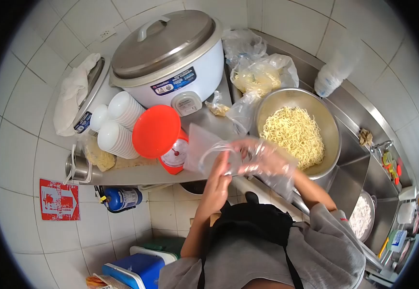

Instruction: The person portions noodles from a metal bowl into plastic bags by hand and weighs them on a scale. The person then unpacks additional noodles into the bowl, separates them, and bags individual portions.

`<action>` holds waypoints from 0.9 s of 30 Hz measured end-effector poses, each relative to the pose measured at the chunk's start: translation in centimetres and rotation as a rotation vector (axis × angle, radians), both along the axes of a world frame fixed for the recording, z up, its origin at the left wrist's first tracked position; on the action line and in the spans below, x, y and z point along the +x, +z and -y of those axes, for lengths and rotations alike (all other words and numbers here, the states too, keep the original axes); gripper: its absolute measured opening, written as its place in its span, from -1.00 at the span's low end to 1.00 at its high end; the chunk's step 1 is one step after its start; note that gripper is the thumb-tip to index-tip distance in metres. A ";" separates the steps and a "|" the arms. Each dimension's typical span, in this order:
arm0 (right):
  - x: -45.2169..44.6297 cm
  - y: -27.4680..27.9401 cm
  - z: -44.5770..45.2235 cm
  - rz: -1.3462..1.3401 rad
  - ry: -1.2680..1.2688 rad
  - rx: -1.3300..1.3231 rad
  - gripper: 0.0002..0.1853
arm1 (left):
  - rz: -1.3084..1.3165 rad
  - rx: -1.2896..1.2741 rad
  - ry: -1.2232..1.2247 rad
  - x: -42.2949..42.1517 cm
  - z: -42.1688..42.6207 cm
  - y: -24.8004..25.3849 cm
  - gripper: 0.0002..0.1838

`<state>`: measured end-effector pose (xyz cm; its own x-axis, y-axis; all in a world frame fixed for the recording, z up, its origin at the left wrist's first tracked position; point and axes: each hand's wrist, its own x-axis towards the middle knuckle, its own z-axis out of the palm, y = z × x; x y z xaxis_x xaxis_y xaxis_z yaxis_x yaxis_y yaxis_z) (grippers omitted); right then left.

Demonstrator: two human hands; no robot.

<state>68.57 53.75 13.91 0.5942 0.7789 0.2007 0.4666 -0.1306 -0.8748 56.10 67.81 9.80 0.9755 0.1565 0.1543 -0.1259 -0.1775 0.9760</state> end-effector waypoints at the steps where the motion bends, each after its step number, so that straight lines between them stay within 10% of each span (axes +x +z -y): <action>1: -0.5 -1.0 0.3 -0.072 -0.064 -0.016 -0.74 | 0.009 0.216 -0.075 0.6 0.6 0.2 -0.43; 5: -0.8 -3.8 2.0 -0.226 -0.391 0.003 -0.75 | -0.093 0.193 -0.075 0.6 2.9 1.5 -0.55; 9: -2.0 -1.8 4.0 -0.157 -0.483 -0.057 -0.76 | 0.375 1.061 0.297 2.0 3.0 3.6 -0.80; 12: -1.3 -2.6 5.8 0.014 -0.383 0.070 -0.74 | 0.236 1.032 0.121 6.4 0.0 0.6 -0.86; 15: 2.6 -1.8 9.4 -0.106 -0.279 -0.281 -0.55 | 0.214 0.944 0.002 8.7 -1.0 1.3 -0.89; 20: 5.9 -11.8 14.8 0.531 -0.570 -1.269 -0.26 | 0.250 0.941 0.023 10.5 0.3 6.3 -0.93; 22: 8.5 -15.5 15.9 0.543 -0.550 -1.223 -0.32 | 0.278 0.891 -0.024 11.2 0.8 7.9 -0.91; 24: 11.6 -17.7 18.7 -0.045 -0.522 -0.777 -0.39 | 0.319 0.862 -0.073 11.7 1.6 9.0 -0.86; 27: 16.0 -15.8 21.3 0.085 -0.414 -0.540 -0.47 | 0.272 0.750 -0.135 12.4 2.5 10.5 -0.81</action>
<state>84.57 32.40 -1.88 0.8639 0.4950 -0.0932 0.3483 -0.7208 -0.5993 68.49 65.35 20.32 0.8920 -0.1993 0.4057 -0.4086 -0.7392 0.5354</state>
